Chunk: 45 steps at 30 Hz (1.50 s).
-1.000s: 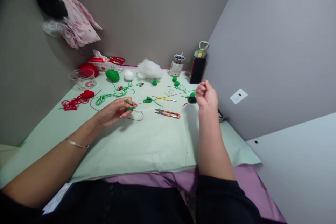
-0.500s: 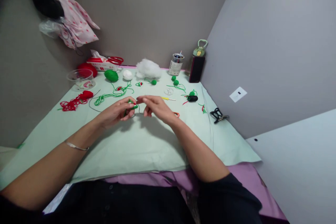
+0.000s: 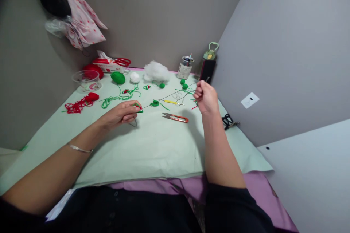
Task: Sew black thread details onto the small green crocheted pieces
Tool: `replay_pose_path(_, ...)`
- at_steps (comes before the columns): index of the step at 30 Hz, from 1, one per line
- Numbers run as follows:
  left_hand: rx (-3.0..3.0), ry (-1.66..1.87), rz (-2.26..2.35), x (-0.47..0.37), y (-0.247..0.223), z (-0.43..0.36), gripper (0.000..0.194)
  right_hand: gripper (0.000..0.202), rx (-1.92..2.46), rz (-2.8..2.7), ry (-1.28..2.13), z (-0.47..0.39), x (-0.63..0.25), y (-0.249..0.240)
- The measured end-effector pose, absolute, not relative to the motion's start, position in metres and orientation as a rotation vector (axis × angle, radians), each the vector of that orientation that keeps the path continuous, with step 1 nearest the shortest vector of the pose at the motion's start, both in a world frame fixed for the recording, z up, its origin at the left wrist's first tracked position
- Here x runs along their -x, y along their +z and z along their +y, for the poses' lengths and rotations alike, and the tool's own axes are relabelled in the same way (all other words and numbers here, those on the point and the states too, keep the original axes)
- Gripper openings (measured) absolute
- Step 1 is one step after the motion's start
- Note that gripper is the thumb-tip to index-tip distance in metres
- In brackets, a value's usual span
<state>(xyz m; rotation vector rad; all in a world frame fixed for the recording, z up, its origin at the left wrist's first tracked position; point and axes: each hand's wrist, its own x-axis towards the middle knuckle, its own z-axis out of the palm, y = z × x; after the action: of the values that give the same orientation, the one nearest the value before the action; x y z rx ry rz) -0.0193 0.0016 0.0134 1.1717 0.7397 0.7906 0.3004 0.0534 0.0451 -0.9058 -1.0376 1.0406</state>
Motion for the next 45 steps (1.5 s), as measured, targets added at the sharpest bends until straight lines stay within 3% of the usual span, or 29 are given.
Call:
replay_pose_path(3,-1.170,0.794,0.743,0.021,0.014,0.002,0.024,0.033,0.918,-0.928,0.814,0.058,-0.320,0.047)
replay_pose_path(5,-1.168,0.785,0.740,0.021,0.015,0.002,0.023,0.033,0.938,-1.052,0.860,0.053,-0.321,0.049)
replay_pose_path(9,-1.161,0.773,0.748,0.020,0.015,0.000,0.023,0.032,1.081,-1.851,1.219,0.030,-0.289,0.053)
replay_pose_path(12,-1.171,0.759,0.754,0.018,0.015,-0.001,0.022,0.034,1.134,-2.158,1.105,0.011,-0.249,0.050)
replay_pose_path(16,-1.195,0.733,0.744,0.018,0.013,-0.001,0.020,0.046,0.993,-1.995,1.283,-0.003,-0.210,0.038)
replay_pose_path(20,-1.241,0.733,0.767,0.019,0.012,0.000,0.023,0.044,0.849,-2.051,1.524,-0.002,-0.210,0.036)
replay_pose_path(24,-1.286,0.692,0.777,0.018,0.012,-0.001,0.023,0.039,0.914,-2.052,1.490,0.009,-0.231,0.041)
replay_pose_path(34,-1.249,0.720,0.764,0.023,0.014,0.000,0.028,0.030,0.836,-1.313,1.471,0.029,-0.262,0.049)
replay_pose_path(45,-1.234,0.714,0.768,0.023,0.015,-0.001,0.025,0.028,0.823,-1.086,1.416,0.040,-0.274,0.047)
